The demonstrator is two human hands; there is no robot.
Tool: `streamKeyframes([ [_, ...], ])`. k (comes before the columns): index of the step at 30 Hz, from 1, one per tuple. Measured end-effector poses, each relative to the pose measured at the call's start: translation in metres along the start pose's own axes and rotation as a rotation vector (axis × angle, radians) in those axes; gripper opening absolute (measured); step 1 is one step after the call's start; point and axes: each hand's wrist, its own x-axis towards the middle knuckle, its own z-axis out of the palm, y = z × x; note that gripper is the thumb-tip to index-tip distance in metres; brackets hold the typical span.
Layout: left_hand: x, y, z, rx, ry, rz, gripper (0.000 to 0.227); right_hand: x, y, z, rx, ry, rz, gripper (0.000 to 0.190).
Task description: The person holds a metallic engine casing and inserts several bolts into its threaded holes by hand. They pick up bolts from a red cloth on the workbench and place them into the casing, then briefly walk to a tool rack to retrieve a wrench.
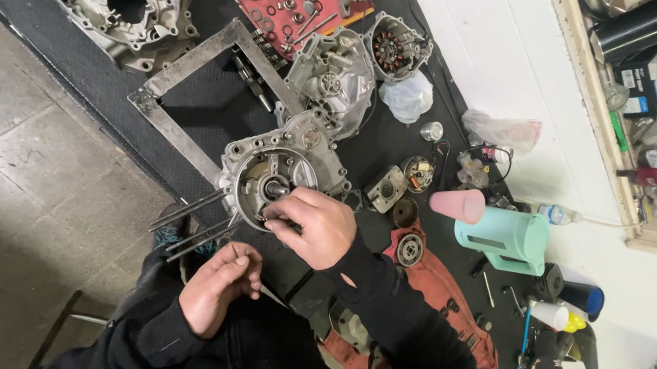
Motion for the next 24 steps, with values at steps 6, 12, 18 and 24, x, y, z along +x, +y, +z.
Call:
streamKeyframes([
  [6,-0.003,0.003,0.0,-0.012,0.0,-0.027,0.022,0.0,0.002,0.002,-0.042,-0.013,0.011,0.011],
  [12,-0.007,0.01,0.0,0.006,0.002,-0.031,0.023,0.001,0.002,0.002,-0.059,-0.033,0.04,0.011],
  [18,-0.011,0.012,-0.003,0.012,-0.009,-0.045,0.023,-0.003,0.007,-0.006,-0.099,-0.001,-0.037,0.013],
  [24,-0.017,0.012,-0.015,0.027,-0.025,-0.072,0.024,-0.029,-0.003,-0.031,0.01,0.155,0.015,0.02],
])
